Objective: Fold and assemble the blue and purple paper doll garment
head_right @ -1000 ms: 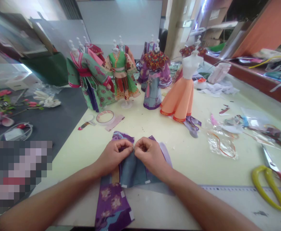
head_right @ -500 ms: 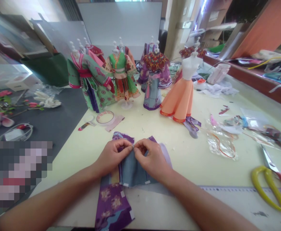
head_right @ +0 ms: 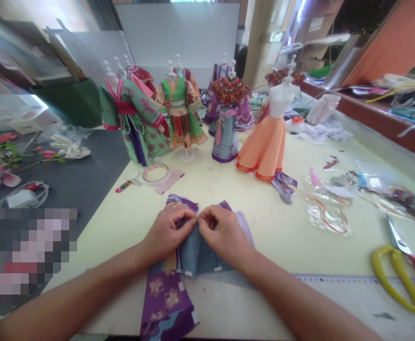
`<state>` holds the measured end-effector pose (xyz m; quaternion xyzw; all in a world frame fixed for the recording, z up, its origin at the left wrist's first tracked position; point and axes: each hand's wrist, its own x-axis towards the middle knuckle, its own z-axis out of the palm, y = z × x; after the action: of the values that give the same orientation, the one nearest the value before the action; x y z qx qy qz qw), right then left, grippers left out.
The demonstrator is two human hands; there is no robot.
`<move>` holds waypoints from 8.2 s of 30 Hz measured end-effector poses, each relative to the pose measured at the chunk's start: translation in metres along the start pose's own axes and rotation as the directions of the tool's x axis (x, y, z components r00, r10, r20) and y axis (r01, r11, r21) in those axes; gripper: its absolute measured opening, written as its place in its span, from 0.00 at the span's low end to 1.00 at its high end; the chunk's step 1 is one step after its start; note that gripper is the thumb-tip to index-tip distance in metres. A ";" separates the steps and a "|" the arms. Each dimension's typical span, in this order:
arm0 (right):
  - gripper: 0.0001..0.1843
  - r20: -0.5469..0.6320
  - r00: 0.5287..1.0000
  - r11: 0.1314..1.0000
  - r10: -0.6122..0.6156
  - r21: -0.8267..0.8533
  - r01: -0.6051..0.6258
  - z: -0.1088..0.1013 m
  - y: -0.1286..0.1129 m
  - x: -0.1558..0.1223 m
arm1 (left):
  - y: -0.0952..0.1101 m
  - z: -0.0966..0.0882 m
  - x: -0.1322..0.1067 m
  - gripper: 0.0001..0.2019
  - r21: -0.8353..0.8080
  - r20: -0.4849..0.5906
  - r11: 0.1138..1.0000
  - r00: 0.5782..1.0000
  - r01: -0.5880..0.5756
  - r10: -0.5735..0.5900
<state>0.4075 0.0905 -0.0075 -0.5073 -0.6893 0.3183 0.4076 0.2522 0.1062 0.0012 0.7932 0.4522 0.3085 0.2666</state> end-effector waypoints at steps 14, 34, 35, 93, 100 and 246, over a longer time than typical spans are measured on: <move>0.03 0.229 0.929 0.768 0.291 0.524 -0.369 -0.001 0.001 0.008 | -0.002 -0.001 0.002 0.07 -0.470 0.246 0.812 0.935 0.346 -0.256; 0.04 0.020 0.997 0.978 0.077 0.193 -0.079 -0.001 0.003 0.003 | 0.003 -0.005 0.002 0.09 -0.402 0.153 0.862 0.950 0.310 -0.271; 0.04 0.009 0.999 0.988 0.039 0.151 -0.040 -0.001 0.002 0.003 | 0.003 -0.005 0.002 0.09 -0.399 0.150 0.863 0.951 0.310 -0.272; 0.04 -0.069 0.970 0.966 -0.231 -0.132 0.221 -0.008 0.000 -0.001 | -0.001 -0.007 0.004 0.07 -0.366 0.153 0.885 0.957 0.287 -0.247; 0.04 -0.016 0.991 0.987 -0.132 -0.100 0.129 -0.004 0.000 -0.002 | -0.002 -0.004 0.002 0.06 -0.207 0.047 0.963 0.985 0.172 -0.166; 0.03 0.035 0.996 0.985 0.077 0.152 -0.082 -0.002 -0.004 0.004 | 0.003 -0.002 0.001 0.04 -0.220 0.043 0.956 0.981 0.194 -0.189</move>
<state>0.4069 0.0930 -0.0019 -0.4969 -0.6479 0.3938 0.4222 0.2529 0.1065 0.0052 0.7140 0.4867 0.3215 0.3873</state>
